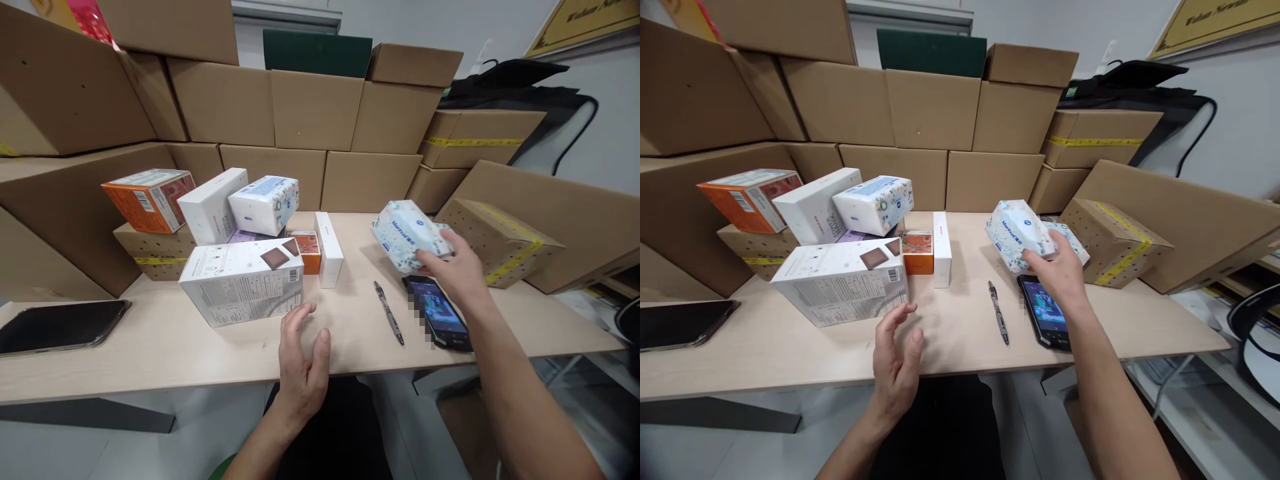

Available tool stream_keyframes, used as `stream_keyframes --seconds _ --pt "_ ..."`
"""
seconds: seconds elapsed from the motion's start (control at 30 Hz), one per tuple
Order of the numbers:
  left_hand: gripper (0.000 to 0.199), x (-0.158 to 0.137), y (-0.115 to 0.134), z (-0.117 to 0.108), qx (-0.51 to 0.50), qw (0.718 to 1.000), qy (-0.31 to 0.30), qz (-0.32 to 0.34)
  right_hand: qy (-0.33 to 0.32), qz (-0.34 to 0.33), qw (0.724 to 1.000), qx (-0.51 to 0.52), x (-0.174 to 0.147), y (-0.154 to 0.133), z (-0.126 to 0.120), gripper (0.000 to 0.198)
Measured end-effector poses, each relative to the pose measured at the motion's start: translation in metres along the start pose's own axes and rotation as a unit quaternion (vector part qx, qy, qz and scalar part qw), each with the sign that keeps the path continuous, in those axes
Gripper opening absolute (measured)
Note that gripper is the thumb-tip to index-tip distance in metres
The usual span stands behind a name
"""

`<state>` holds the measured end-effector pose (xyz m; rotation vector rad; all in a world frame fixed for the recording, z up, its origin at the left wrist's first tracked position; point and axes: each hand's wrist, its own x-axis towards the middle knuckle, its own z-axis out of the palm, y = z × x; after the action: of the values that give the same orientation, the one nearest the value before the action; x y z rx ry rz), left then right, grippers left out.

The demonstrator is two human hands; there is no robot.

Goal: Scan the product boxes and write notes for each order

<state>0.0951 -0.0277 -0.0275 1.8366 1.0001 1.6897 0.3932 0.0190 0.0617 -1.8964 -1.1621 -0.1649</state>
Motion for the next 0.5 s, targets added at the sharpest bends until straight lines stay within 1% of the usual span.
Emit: stream_keyframes --seconds 0.1,0.17,0.33,0.37,0.43,0.5 --pt "0.041 0.002 0.002 -0.001 0.011 1.0 -0.014 -0.001 -0.041 0.038 0.998 -0.04 0.013 0.001 0.016 0.076" --pt "0.04 0.002 0.002 -0.001 0.015 1.0 -0.019 -0.002 -0.055 0.055 0.994 -0.08 0.018 0.001 0.023 0.079" --pt "0.04 0.003 0.004 -0.001 0.022 0.999 -0.028 -0.012 -0.063 0.068 0.989 -0.117 0.021 -0.005 0.024 0.073" --pt "0.04 0.004 0.005 0.0 0.024 0.999 -0.029 -0.011 -0.06 0.054 0.99 -0.113 0.018 -0.008 0.023 0.071" --pt "0.04 0.004 0.006 0.0 0.03 0.999 -0.031 -0.001 -0.066 0.001 0.994 -0.09 0.009 -0.021 0.023 0.066" --pt "0.039 0.005 0.007 0.0 0.035 0.999 -0.03 0.015 -0.101 -0.064 0.992 -0.046 -0.004 -0.039 0.028 0.061"
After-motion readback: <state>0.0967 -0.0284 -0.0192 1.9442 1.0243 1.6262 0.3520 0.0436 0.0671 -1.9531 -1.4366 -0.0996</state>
